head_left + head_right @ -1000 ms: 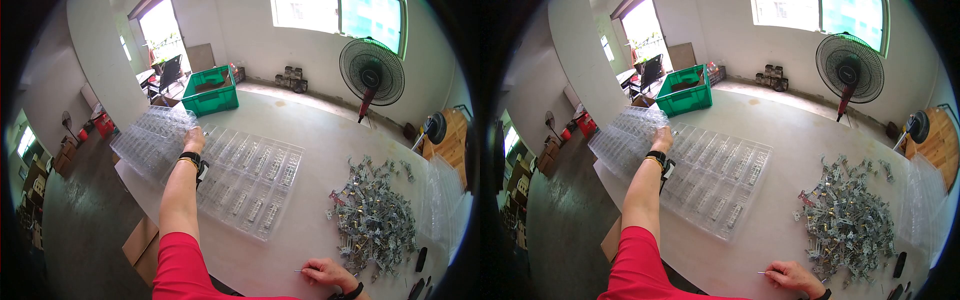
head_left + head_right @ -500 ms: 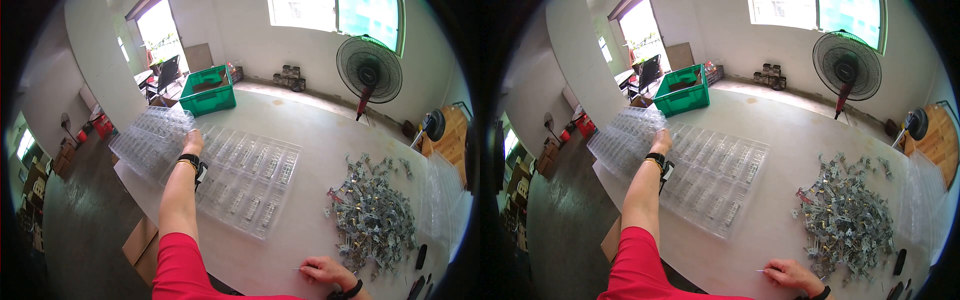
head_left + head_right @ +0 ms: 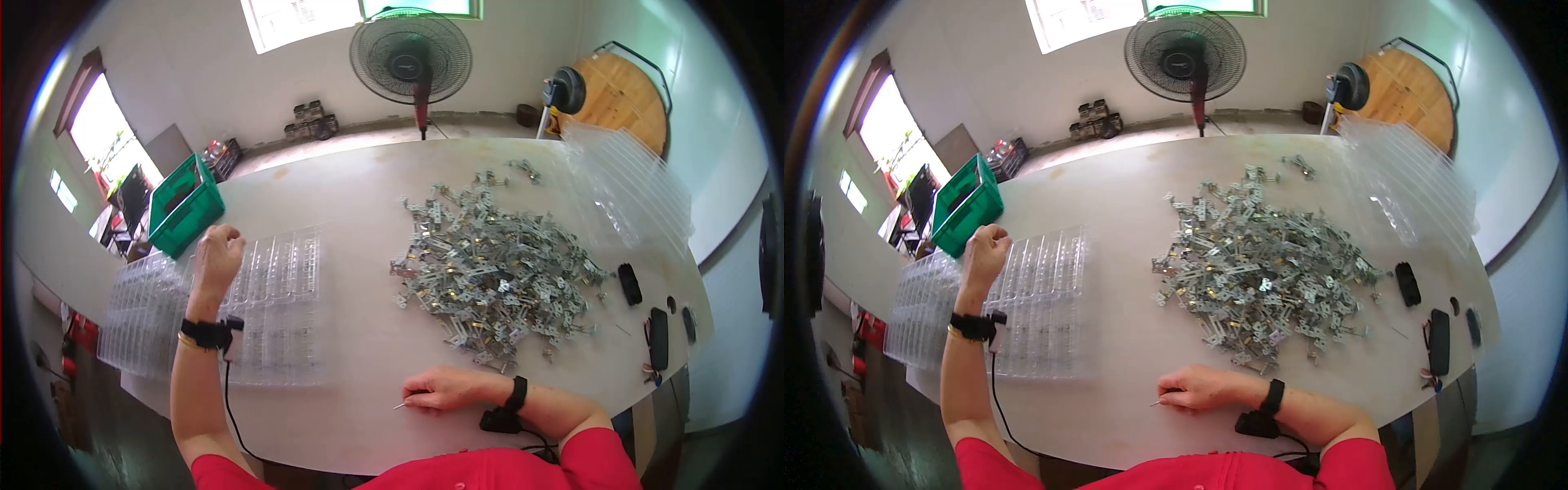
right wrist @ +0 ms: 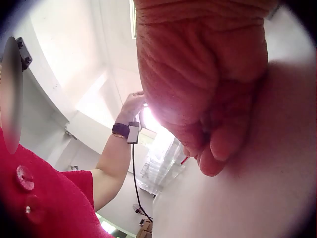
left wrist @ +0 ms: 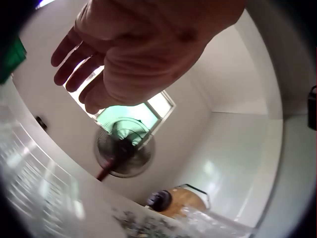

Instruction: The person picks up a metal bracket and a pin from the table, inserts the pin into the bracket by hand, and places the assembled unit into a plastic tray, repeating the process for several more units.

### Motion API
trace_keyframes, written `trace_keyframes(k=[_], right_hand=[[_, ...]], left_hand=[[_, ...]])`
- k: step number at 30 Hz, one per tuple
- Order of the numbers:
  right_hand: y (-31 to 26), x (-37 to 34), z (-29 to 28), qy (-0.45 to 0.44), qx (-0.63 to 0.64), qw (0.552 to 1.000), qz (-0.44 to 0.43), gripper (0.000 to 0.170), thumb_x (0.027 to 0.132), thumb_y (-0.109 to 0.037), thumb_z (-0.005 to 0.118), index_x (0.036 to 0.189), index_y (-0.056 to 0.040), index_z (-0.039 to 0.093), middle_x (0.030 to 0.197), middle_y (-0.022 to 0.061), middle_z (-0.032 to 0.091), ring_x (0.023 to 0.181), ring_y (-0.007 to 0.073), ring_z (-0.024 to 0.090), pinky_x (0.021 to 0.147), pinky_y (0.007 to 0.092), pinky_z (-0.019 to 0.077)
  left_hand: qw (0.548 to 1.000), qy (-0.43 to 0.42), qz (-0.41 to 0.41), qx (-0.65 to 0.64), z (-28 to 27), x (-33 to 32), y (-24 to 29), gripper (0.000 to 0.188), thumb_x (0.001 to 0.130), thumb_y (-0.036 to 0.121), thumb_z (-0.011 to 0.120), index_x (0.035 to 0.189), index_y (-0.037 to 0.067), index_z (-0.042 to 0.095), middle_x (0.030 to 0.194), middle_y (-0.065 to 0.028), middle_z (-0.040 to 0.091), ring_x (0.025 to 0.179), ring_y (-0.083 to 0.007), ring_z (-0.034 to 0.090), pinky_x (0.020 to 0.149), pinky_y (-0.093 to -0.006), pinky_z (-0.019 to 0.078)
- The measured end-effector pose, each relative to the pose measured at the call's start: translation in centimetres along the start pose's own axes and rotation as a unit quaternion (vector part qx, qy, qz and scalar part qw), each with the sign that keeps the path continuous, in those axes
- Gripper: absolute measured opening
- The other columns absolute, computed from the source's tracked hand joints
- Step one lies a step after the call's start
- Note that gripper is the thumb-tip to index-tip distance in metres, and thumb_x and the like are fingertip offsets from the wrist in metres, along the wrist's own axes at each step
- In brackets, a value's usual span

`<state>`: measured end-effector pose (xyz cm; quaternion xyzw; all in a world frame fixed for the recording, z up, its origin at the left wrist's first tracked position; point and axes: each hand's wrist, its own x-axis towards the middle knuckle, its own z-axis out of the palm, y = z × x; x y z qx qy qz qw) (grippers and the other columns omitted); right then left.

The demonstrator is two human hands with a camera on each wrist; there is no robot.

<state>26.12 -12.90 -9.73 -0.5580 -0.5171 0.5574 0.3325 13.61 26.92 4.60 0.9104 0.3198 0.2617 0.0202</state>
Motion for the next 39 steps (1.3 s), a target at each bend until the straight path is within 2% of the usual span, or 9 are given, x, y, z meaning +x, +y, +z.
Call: trace_keyframes(k=[4, 6, 9, 15, 17, 21, 25, 33, 39], right_hand=[[0.3, -0.2, 0.2, 0.008, -0.011, 0.999, -0.041, 0.018, 0.100, -0.021, 0.057, 0.096, -0.0039, 0.060, 0.071, 0.0044, 0.062, 0.059, 0.0132, 0.062, 0.058, 0.0306, 0.0511], [0.6, -0.3, 0.3, 0.008, -0.003, 0.999, -0.053, 0.017, 0.100, -0.020, 0.057, 0.096, -0.0039, 0.060, 0.071, 0.0050, 0.062, 0.059, 0.0137, 0.062, 0.058, 0.0311, 0.0510], [1.0, -0.2, 0.1, 0.013, -0.030, 0.996, -0.086, 0.015, 0.099, -0.018, 0.058, 0.095, -0.0035, 0.060, 0.071, 0.0064, 0.062, 0.059, 0.0148, 0.063, 0.058, 0.0329, 0.0504], [1.8, -0.4, 0.3, 0.033, -0.075, 0.988, -0.129, 0.015, 0.097, -0.021, 0.062, 0.098, -0.0056, 0.062, 0.077, 0.0123, 0.065, 0.070, 0.0271, 0.064, 0.066, 0.0384, 0.0493], [2.7, -0.3, 0.8, 0.083, -0.101, 0.969, -0.208, 0.015, 0.095, -0.022, 0.063, 0.097, -0.0071, 0.063, 0.080, 0.0134, 0.066, 0.073, 0.0316, 0.064, 0.067, 0.0406, 0.0489], [2.1, -0.9, 0.5, 0.090, -0.088, 0.970, -0.209, 0.015, 0.093, -0.021, 0.065, 0.096, -0.0065, 0.064, 0.080, 0.0157, 0.066, 0.074, 0.0343, 0.064, 0.068, 0.0423, 0.0492], [2.1, -1.0, 0.4, 0.081, -0.095, 0.972, -0.197, 0.016, 0.093, -0.023, 0.064, 0.096, -0.0069, 0.064, 0.081, 0.0161, 0.066, 0.076, 0.0348, 0.065, 0.069, 0.0427, 0.0496], [2.4, -0.4, 0.5, 0.076, -0.107, 0.971, -0.198, 0.019, 0.093, -0.025, 0.062, 0.093, -0.0063, 0.063, 0.081, 0.0167, 0.066, 0.077, 0.0361, 0.065, 0.070, 0.0447, 0.0490], [2.1, -0.7, 0.4, 0.066, -0.104, 0.970, -0.210, 0.022, 0.094, -0.026, 0.060, 0.093, -0.0044, 0.062, 0.080, 0.0162, 0.065, 0.077, 0.0356, 0.064, 0.071, 0.0444, 0.0485]], left_hand=[[0.967, -0.084, 0.080, -0.227, -0.9, -2.8, 9.6, 0.019, 0.086, 0.012, 0.068, 0.097, -0.003, 0.071, 0.092, -0.0174, 0.069, 0.084, -0.0249, 0.069, 0.077, -0.0346, 0.0523], [0.942, -0.118, 0.126, -0.287, -1.5, -4.6, 14.3, 0.017, 0.087, 0.012, 0.069, 0.097, -0.002, 0.070, 0.093, -0.0157, 0.069, 0.084, -0.0240, 0.068, 0.074, -0.0333, 0.0516], [0.925, -0.186, 0.150, -0.295, -1.0, -6.4, 19.6, 0.016, 0.087, 0.013, 0.070, 0.098, 0.001, 0.072, 0.089, -0.0135, 0.069, 0.080, -0.0229, 0.066, 0.069, -0.0330, 0.0500], [0.880, -0.269, 0.151, -0.361, 3.6, -8.3, 26.2, 0.016, 0.087, 0.013, 0.068, 0.096, 0.001, 0.072, 0.088, -0.0147, 0.068, 0.076, -0.0238, 0.065, 0.068, -0.0356, 0.0500], [0.889, -0.302, 0.146, -0.312, 4.9, -8.5, 27.7, 0.017, 0.087, 0.012, 0.069, 0.098, 0.000, 0.072, 0.087, -0.0118, 0.067, 0.078, -0.0182, 0.064, 0.070, -0.0322, 0.0503], [0.913, -0.245, 0.189, -0.264, 8.8, -8.0, 28.4, 0.017, 0.086, 0.012, 0.066, 0.097, 0.000, 0.072, 0.088, -0.0136, 0.066, 0.074, -0.0237, 0.063, 0.070, -0.0346, 0.0502], [0.924, -0.216, 0.173, -0.263, 10.9, -7.2, 28.9, 0.016, 0.085, 0.012, 0.066, 0.095, 0.000, 0.072, 0.089, -0.0143, 0.065, 0.074, -0.0265, 0.063, 0.070, -0.0368, 0.0501], [0.933, -0.143, 0.297, -0.147, 13.6, -7.6, 31.5, 0.017, 0.085, 0.017, 0.067, 0.094, 0.002, 0.070, 0.097, -0.0148, 0.063, 0.098, -0.0351, 0.059, 0.089, -0.0444, 0.0461], [0.924, -0.207, 0.308, -0.094, 14.6, -7.6, 32.5, 0.022, 0.083, 0.018, 0.069, 0.098, 0.003, 0.063, 0.099, -0.0143, 0.064, 0.100, -0.0341, 0.059, 0.089, -0.0462, 0.0427]])
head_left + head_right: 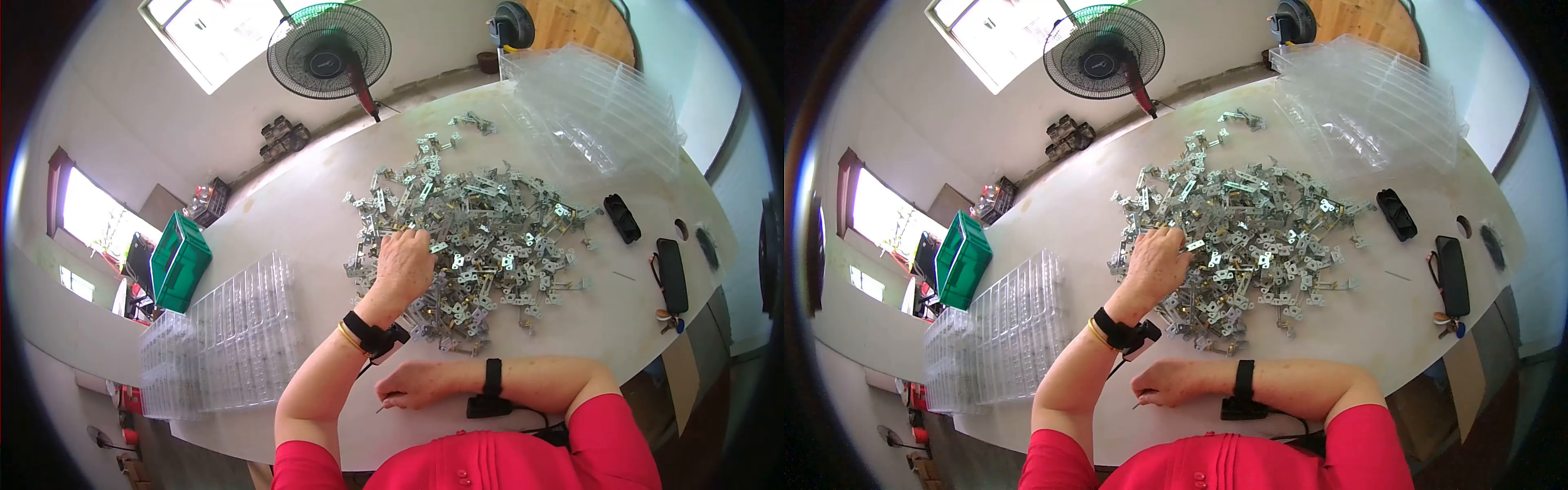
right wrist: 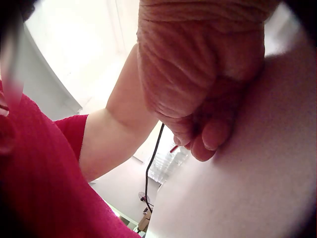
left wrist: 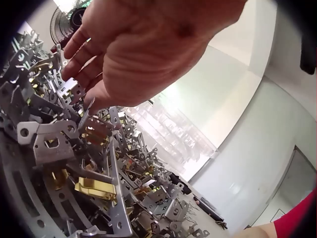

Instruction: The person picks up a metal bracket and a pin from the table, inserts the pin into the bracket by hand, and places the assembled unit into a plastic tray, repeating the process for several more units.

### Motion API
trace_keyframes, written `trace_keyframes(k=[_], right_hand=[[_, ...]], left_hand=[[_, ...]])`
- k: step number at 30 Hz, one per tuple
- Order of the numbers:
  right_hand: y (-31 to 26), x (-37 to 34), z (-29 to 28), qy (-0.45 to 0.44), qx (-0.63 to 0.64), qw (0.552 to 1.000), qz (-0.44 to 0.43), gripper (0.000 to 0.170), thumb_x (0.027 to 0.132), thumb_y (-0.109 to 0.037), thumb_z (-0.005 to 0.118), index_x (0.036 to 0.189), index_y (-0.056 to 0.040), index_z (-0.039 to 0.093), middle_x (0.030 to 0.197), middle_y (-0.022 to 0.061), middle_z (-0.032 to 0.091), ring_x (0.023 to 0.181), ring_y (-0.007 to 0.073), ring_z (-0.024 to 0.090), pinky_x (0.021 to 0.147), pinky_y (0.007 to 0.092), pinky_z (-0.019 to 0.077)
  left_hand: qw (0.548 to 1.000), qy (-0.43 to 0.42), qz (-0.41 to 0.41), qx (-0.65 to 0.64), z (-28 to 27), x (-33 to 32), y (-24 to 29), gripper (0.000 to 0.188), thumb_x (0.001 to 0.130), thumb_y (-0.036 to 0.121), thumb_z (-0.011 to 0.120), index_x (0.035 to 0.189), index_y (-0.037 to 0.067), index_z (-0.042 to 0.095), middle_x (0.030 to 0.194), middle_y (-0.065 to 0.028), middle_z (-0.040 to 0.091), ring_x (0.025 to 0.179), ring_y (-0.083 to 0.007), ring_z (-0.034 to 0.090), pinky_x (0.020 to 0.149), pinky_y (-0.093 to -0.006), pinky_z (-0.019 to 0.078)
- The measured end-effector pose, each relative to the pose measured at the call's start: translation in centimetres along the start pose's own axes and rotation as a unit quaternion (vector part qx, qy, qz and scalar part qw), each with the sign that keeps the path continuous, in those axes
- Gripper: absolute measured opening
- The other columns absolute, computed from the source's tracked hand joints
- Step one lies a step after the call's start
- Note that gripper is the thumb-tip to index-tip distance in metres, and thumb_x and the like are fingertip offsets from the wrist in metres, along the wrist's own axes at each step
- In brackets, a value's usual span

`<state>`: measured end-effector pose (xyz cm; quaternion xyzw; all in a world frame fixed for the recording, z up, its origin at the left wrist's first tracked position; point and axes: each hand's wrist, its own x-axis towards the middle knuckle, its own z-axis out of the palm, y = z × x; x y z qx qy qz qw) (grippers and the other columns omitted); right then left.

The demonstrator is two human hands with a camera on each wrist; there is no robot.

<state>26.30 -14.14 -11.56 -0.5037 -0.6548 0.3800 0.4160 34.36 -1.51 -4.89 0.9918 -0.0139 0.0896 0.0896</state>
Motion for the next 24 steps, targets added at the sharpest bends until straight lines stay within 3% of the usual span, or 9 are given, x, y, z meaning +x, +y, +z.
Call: trace_keyframes(k=[9, 15, 18, 20, 21, 23, 24], right_hand=[[0.1, 0.0, 0.1, -0.003, -0.008, 1.000, 0.011, 0.021, 0.095, -0.026, 0.058, 0.093, -0.0051, 0.061, 0.079, 0.0154, 0.065, 0.077, 0.0344, 0.064, 0.072, 0.0448, 0.0478], [0.8, 0.1, 0.5, 0.006, -0.006, 1.000, 0.004, 0.019, 0.095, -0.025, 0.059, 0.093, -0.0061, 0.062, 0.074, 0.0147, 0.064, 0.070, 0.0335, 0.065, 0.068, 0.0451, 0.0483], [1.0, 0.0, 0.8, 0.022, -0.004, 1.000, 0.003, 0.018, 0.095, -0.024, 0.060, 0.092, -0.0067, 0.063, 0.073, 0.0147, 0.064, 0.068, 0.0333, 0.065, 0.067, 0.0453, 0.0487], [1.0, 0.0, 0.7, 0.022, -0.010, 1.000, -0.003, 0.017, 0.094, -0.023, 0.061, 0.093, -0.0068, 0.063, 0.075, 0.0149, 0.065, 0.070, 0.0338, 0.065, 0.068, 0.0451, 0.0492], [1.0, 0.1, 0.7, 0.020, -0.011, 1.000, -0.004, 0.017, 0.094, -0.023, 0.061, 0.093, -0.0068, 0.063, 0.075, 0.0149, 0.065, 0.070, 0.0338, 0.065, 0.068, 0.0451, 0.0492], [1.0, 0.2, 0.7, 0.017, -0.009, 1.000, -0.006, 0.017, 0.094, -0.023, 0.062, 0.093, -0.0060, 0.063, 0.077, 0.0152, 0.066, 0.073, 0.0345, 0.065, 0.069, 0.0448, 0.0496], [1.2, 0.2, 0.7, 0.015, -0.010, 1.000, -0.008, 0.017, 0.094, -0.023, 0.062, 0.093, -0.0060, 0.063, 0.077, 0.0152, 0.066, 0.073, 0.0345, 0.065, 0.069, 0.0448, 0.0496]], left_hand=[[1.000, -0.021, 0.002, -0.016, -0.4, 0.1, 0.5, 0.021, 0.086, 0.012, 0.064, 0.104, 0.002, 0.062, 0.100, -0.0180, 0.064, 0.104, -0.0358, 0.060, 0.093, -0.0460, 0.0434], [0.997, -0.046, 0.001, -0.066, -0.8, -0.3, 0.6, 0.028, 0.087, 0.011, 0.061, 0.112, -0.002, 0.064, 0.102, -0.0212, 0.064, 0.102, -0.0392, 0.060, 0.089, -0.0458, 0.0473], [0.989, -0.038, 0.016, -0.144, -1.1, -0.4, 0.6, 0.030, 0.087, 0.010, 0.062, 0.114, -0.002, 0.066, 0.099, -0.0200, 0.064, 0.093, -0.0368, 0.063, 0.082, -0.0435, 0.0495], [0.974, -0.043, -0.010, -0.224, -2.5, -0.5, 1.1, 0.030, 0.086, 0.009, 0.063, 0.114, -0.001, 0.067, 0.086, -0.0140, 0.061, 0.080, -0.0250, 0.062, 0.074, -0.0359, 0.0491], [0.974, -0.041, -0.011, -0.224, -3.4, -0.8, 1.5, 0.030, 0.086, 0.009, 0.063, 0.114, -0.001, 0.067, 0.086, -0.0140, 0.061, 0.080, -0.0250, 0.062, 0.074, -0.0359, 0.0491], [0.949, -0.035, -0.051, -0.310, -5.0, -1.5, 2.0, 0.032, 0.087, 0.008, 0.064, 0.117, -0.003, 0.066, 0.079, -0.0035, 0.057, 0.073, -0.0123, 0.054, 0.068, -0.0280, 0.0454], [0.949, -0.033, -0.052, -0.308, -5.3, -2.0, 2.0, 0.032, 0.087, 0.008, 0.064, 0.117, -0.003, 0.066, 0.079, -0.0035, 0.057, 0.073, -0.0123, 0.054, 0.068, -0.0280, 0.0454]])
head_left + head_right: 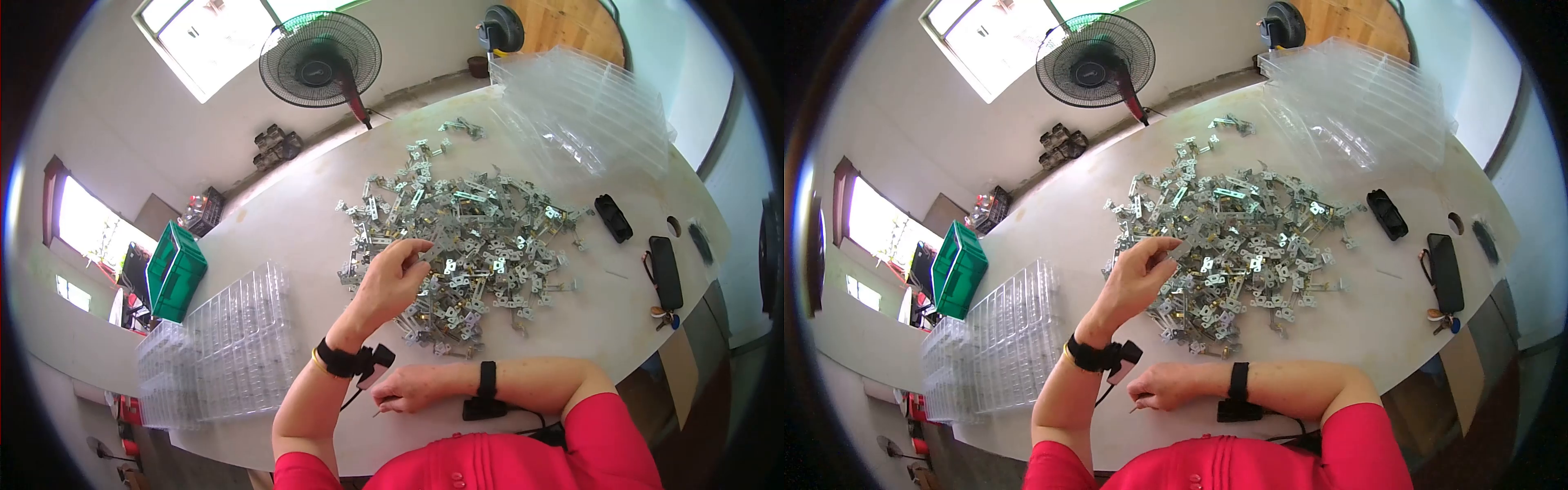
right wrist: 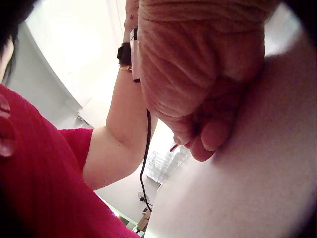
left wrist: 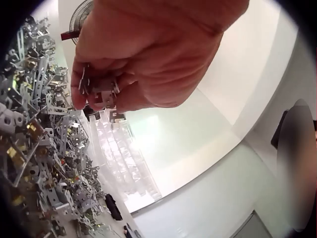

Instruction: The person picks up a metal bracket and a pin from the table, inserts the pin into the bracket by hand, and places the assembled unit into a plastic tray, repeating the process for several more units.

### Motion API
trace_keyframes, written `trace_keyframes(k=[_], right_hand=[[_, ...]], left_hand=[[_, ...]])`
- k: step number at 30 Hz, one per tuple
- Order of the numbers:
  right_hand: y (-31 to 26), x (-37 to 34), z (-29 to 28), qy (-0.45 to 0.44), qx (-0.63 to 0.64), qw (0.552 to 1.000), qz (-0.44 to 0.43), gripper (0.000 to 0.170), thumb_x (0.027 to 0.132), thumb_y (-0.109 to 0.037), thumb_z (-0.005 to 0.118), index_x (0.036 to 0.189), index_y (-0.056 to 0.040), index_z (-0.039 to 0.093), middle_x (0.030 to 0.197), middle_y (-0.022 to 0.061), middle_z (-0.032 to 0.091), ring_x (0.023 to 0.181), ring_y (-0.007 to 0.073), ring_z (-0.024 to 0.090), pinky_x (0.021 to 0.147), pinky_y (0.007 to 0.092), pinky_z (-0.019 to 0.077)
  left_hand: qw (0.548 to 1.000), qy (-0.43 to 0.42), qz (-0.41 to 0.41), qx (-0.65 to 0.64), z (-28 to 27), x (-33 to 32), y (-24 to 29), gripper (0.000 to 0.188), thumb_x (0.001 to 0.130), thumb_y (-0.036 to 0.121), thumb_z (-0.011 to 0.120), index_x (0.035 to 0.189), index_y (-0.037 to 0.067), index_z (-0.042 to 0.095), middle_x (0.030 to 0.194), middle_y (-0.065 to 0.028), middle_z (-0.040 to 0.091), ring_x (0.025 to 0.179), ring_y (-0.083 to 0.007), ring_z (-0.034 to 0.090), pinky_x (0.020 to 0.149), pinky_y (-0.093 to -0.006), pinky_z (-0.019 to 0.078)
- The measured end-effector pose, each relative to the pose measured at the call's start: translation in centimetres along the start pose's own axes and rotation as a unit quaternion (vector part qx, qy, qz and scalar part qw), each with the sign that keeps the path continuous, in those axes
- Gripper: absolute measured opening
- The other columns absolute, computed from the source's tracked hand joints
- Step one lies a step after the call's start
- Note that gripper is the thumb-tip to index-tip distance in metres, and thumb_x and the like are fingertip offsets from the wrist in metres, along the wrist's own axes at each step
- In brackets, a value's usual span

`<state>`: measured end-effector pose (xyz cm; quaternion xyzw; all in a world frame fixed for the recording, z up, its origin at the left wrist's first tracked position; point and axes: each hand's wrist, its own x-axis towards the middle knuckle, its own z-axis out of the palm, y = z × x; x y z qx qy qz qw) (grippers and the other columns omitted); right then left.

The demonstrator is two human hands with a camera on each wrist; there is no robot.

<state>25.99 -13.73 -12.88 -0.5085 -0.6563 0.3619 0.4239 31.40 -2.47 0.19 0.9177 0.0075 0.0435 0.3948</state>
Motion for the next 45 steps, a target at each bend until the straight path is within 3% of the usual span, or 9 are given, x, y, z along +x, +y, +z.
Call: trace_keyframes(k=[3, 10, 15, 17, 21, 34, 40, 43, 45], right_hand=[[0.4, 0.1, 0.1, -0.002, -0.008, 1.000, -0.023, 0.018, 0.094, -0.023, 0.063, 0.094, -0.0052, 0.062, 0.079, 0.0157, 0.066, 0.076, 0.0355, 0.065, 0.069, 0.0446, 0.0496], [-0.7, 0.0, -0.6, -0.024, 0.026, 0.999, 0.016, 0.019, 0.095, -0.024, 0.061, 0.097, -0.0048, 0.062, 0.078, 0.0162, 0.065, 0.076, 0.0359, 0.065, 0.070, 0.0462, 0.0490], [-2.1, 0.1, -1.5, -0.051, 0.018, 0.997, 0.062, 0.019, 0.095, -0.024, 0.060, 0.098, -0.0060, 0.062, 0.078, 0.0158, 0.065, 0.076, 0.0365, 0.065, 0.070, 0.0468, 0.0489], [-2.1, 0.0, -1.4, -0.054, 0.001, 0.996, 0.068, 0.018, 0.095, -0.025, 0.060, 0.098, -0.0069, 0.062, 0.078, 0.0158, 0.066, 0.076, 0.0373, 0.065, 0.070, 0.0470, 0.0491], [-2.0, -0.1, -1.4, -0.052, 0.008, 0.997, 0.061, 0.018, 0.095, -0.025, 0.059, 0.098, -0.0074, 0.062, 0.080, 0.0161, 0.066, 0.077, 0.0370, 0.065, 0.071, 0.0471, 0.0492], [-4.8, 0.1, -3.4, -0.066, 0.004, 0.993, 0.099, 0.016, 0.096, -0.021, 0.058, 0.100, -0.0060, 0.063, 0.079, 0.0167, 0.066, 0.075, 0.0343, 0.065, 0.068, 0.0439, 0.0492], [-8.4, 0.5, -6.7, -0.016, -0.075, 0.986, 0.147, 0.014, 0.096, -0.021, 0.061, 0.096, -0.0071, 0.060, 0.070, 0.0162, 0.063, 0.065, 0.0364, 0.063, 0.061, 0.0423, 0.0488], [-9.2, 1.1, -8.0, 0.184, -0.107, 0.967, 0.142, 0.010, 0.100, -0.015, 0.059, 0.099, -0.0056, 0.060, 0.064, 0.0058, 0.057, 0.056, 0.0119, 0.057, 0.054, 0.0303, 0.0460], [-9.8, 1.5, -8.6, 0.230, -0.089, 0.952, 0.180, 0.010, 0.101, -0.015, 0.058, 0.101, -0.0055, 0.060, 0.064, 0.0039, 0.058, 0.056, 0.0100, 0.056, 0.053, 0.0287, 0.0457]], left_hand=[[0.982, 0.022, -0.056, -0.177, -0.5, -2.4, -0.7, 0.033, 0.094, 0.012, 0.063, 0.123, -0.004, 0.062, 0.087, 0.0037, 0.059, 0.077, -0.0063, 0.053, 0.069, -0.0229, 0.0435], [0.917, 0.039, -0.119, -0.378, -1.2, -7.4, -2.9, 0.028, 0.102, 0.020, 0.058, 0.122, 0.001, 0.064, 0.088, -0.0004, 0.066, 0.084, -0.0076, 0.061, 0.073, -0.0210, 0.0431], [0.878, 0.063, -0.103, -0.463, 0.2, -9.5, -5.7, 0.030, 0.105, 0.023, 0.054, 0.122, 0.001, 0.064, 0.087, 0.0005, 0.064, 0.079, -0.0062, 0.058, 0.071, -0.0224, 0.0429], [0.818, 0.054, -0.063, -0.570, 1.1, -10.0, -6.1, 0.033, 0.106, 0.023, 0.050, 0.124, -0.003, 0.061, 0.084, -0.0002, 0.060, 0.079, -0.0094, 0.058, 0.073, -0.0243, 0.0461], [0.792, 0.037, -0.107, -0.600, 1.8, -11.1, -6.8, 0.039, 0.107, 0.026, 0.045, 0.127, -0.006, 0.055, 0.081, -0.0010, 0.050, 0.079, -0.0168, 0.058, 0.085, -0.0385, 0.0516], [0.721, 0.097, -0.104, -0.678, 2.8, -11.9, -10.6, 0.036, 0.108, 0.029, 0.044, 0.112, -0.004, 0.060, 0.074, -0.0003, 0.046, 0.065, -0.0149, 0.051, 0.068, -0.0368, 0.0501], [0.742, 0.097, -0.117, -0.653, 2.9, -12.0, -11.0, 0.036, 0.107, 0.032, 0.047, 0.105, -0.001, 0.062, 0.067, 0.0025, 0.042, 0.058, -0.0115, 0.047, 0.060, -0.0302, 0.0468], [0.782, 0.120, -0.142, -0.594, 3.2, -11.9, -11.2, 0.037, 0.107, 0.035, 0.049, 0.102, 0.001, 0.062, 0.066, 0.0030, 0.041, 0.053, -0.0105, 0.045, 0.054, -0.0281, 0.0447], [0.754, 0.120, -0.139, -0.631, 3.1, -12.0, -10.6, 0.038, 0.106, 0.037, 0.050, 0.099, 0.001, 0.062, 0.065, 0.0036, 0.040, 0.049, -0.0093, 0.042, 0.049, -0.0265, 0.0418]])
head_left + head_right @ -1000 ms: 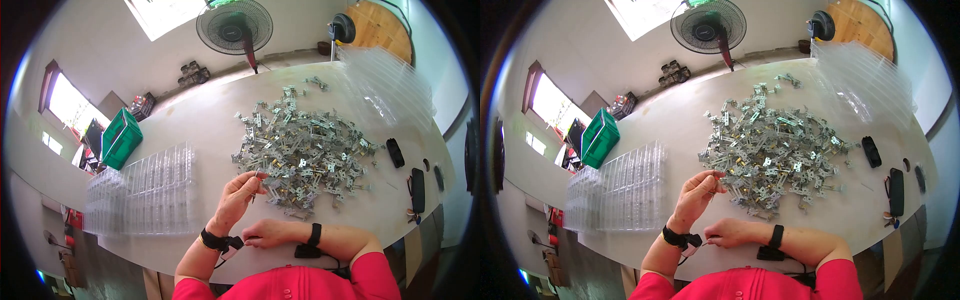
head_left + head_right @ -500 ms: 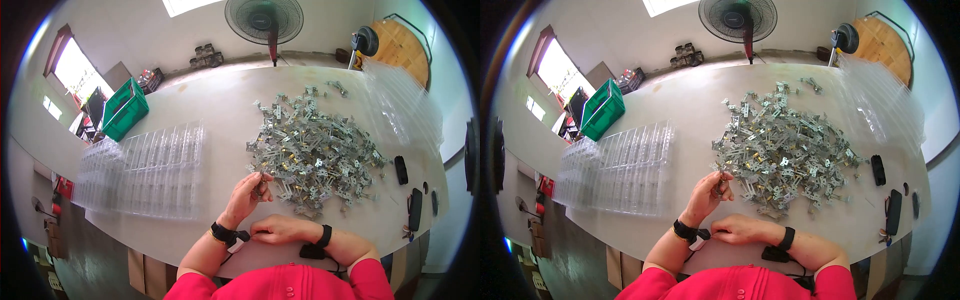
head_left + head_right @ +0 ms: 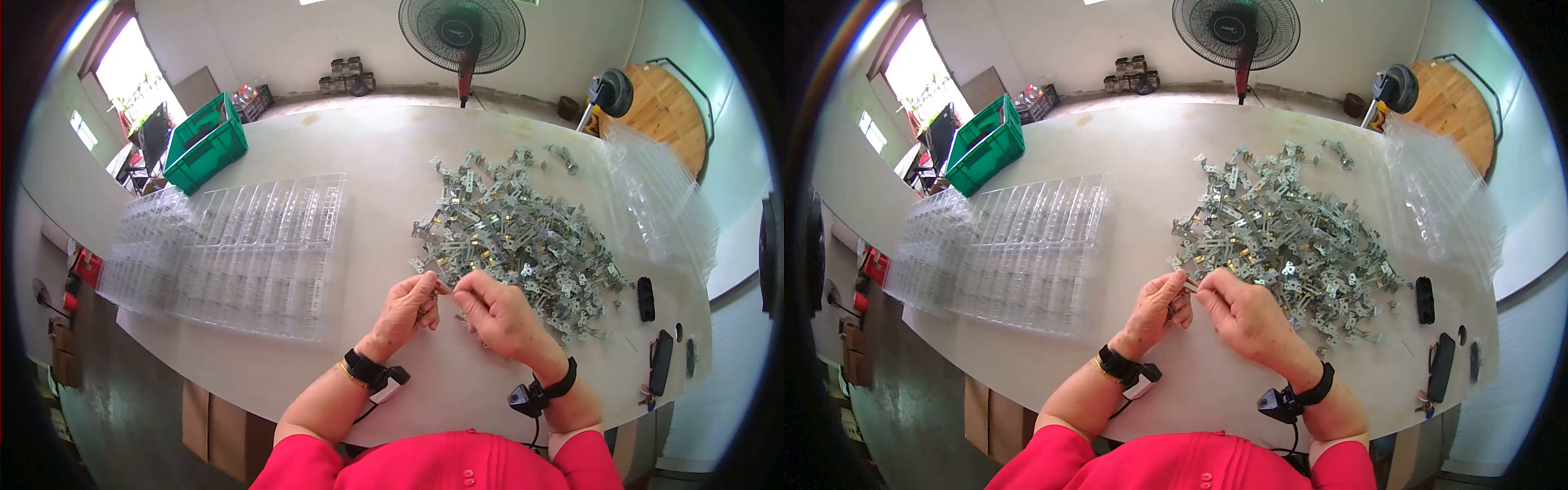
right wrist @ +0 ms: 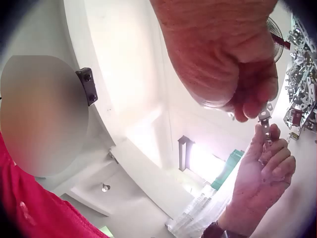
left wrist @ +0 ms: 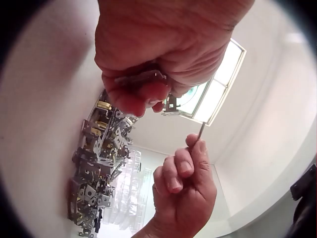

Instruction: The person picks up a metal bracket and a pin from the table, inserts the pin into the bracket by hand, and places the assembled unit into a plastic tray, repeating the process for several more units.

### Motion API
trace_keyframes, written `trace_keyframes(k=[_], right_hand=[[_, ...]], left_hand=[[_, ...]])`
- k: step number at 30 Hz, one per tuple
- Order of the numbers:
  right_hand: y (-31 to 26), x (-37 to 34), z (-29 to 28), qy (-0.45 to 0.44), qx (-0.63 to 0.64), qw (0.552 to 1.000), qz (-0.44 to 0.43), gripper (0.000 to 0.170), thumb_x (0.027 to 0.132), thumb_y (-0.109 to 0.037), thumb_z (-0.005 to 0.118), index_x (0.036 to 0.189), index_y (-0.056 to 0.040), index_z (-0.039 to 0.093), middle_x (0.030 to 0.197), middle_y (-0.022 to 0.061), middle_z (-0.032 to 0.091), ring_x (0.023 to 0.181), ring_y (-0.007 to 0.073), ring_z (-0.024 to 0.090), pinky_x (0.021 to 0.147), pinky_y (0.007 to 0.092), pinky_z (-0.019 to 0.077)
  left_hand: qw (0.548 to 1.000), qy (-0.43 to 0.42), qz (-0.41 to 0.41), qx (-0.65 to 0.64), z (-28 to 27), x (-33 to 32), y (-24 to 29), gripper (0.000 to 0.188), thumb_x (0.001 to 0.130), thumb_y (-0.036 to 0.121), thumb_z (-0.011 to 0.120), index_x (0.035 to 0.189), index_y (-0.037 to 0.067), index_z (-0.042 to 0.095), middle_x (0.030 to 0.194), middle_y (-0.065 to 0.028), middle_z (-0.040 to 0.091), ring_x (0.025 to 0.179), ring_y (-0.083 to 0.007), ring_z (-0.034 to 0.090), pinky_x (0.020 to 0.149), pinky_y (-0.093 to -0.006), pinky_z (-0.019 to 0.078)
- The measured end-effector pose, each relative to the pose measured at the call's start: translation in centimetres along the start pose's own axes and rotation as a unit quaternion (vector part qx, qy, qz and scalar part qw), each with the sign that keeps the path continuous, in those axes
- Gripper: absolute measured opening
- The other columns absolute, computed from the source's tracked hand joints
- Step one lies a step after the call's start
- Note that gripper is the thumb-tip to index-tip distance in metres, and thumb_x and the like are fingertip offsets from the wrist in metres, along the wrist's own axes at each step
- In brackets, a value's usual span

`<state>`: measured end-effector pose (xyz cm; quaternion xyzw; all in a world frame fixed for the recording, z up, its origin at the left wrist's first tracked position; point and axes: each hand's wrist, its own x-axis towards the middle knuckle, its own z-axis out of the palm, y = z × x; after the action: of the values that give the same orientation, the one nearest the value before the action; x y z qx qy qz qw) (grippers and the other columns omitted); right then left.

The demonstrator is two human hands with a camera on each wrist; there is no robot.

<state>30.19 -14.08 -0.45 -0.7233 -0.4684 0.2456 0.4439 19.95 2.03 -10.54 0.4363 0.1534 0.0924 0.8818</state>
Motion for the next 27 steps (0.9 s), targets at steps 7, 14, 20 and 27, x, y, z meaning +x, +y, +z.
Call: trace_keyframes(k=[7, 14, 20, 27], right_hand=[[1.9, 0.6, 0.7, 0.083, 0.019, 0.995, 0.057, 0.009, 0.100, -0.012, 0.055, 0.102, -0.0039, 0.057, 0.071, 0.0098, 0.065, 0.061, 0.0193, 0.065, 0.057, 0.0333, 0.0492], [1.6, 0.6, 0.7, 0.072, 0.000, 0.996, 0.060, 0.009, 0.098, -0.011, 0.056, 0.101, -0.0028, 0.058, 0.071, 0.0118, 0.066, 0.061, 0.0207, 0.067, 0.056, 0.0339, 0.0486], [1.7, 0.5, 0.7, 0.071, 0.002, 0.995, 0.063, 0.009, 0.098, -0.011, 0.057, 0.101, -0.0029, 0.058, 0.070, 0.0118, 0.066, 0.061, 0.0205, 0.067, 0.056, 0.0339, 0.0485], [2.1, 0.4, 0.8, 0.070, 0.008, 0.996, 0.047, 0.010, 0.098, -0.011, 0.057, 0.104, -0.0028, 0.056, 0.070, 0.0112, 0.066, 0.062, 0.0222, 0.067, 0.058, 0.0345, 0.0489]], left_hand=[[1.000, 0.003, 0.002, -0.014, -0.3, 0.0, 0.0, 0.040, 0.106, 0.038, 0.050, 0.099, 0.001, 0.062, 0.064, 0.0041, 0.038, 0.047, -0.0085, 0.041, 0.046, -0.0257, 0.0389], [1.000, 0.015, -0.014, -0.006, -0.2, 0.1, 0.0, 0.041, 0.106, 0.039, 0.050, 0.098, 0.001, 0.063, 0.063, 0.0040, 0.038, 0.046, -0.0083, 0.040, 0.046, -0.0255, 0.0386], [1.000, 0.004, -0.003, 0.011, -0.1, 0.1, -0.1, 0.041, 0.105, 0.039, 0.051, 0.098, 0.000, 0.063, 0.063, 0.0038, 0.039, 0.047, -0.0082, 0.041, 0.046, -0.0252, 0.0390], [0.994, -0.008, 0.031, 0.107, 0.1, -0.1, -0.4, 0.041, 0.105, 0.037, 0.052, 0.098, -0.001, 0.064, 0.062, 0.0036, 0.040, 0.047, -0.0072, 0.042, 0.045, -0.0241, 0.0370]])
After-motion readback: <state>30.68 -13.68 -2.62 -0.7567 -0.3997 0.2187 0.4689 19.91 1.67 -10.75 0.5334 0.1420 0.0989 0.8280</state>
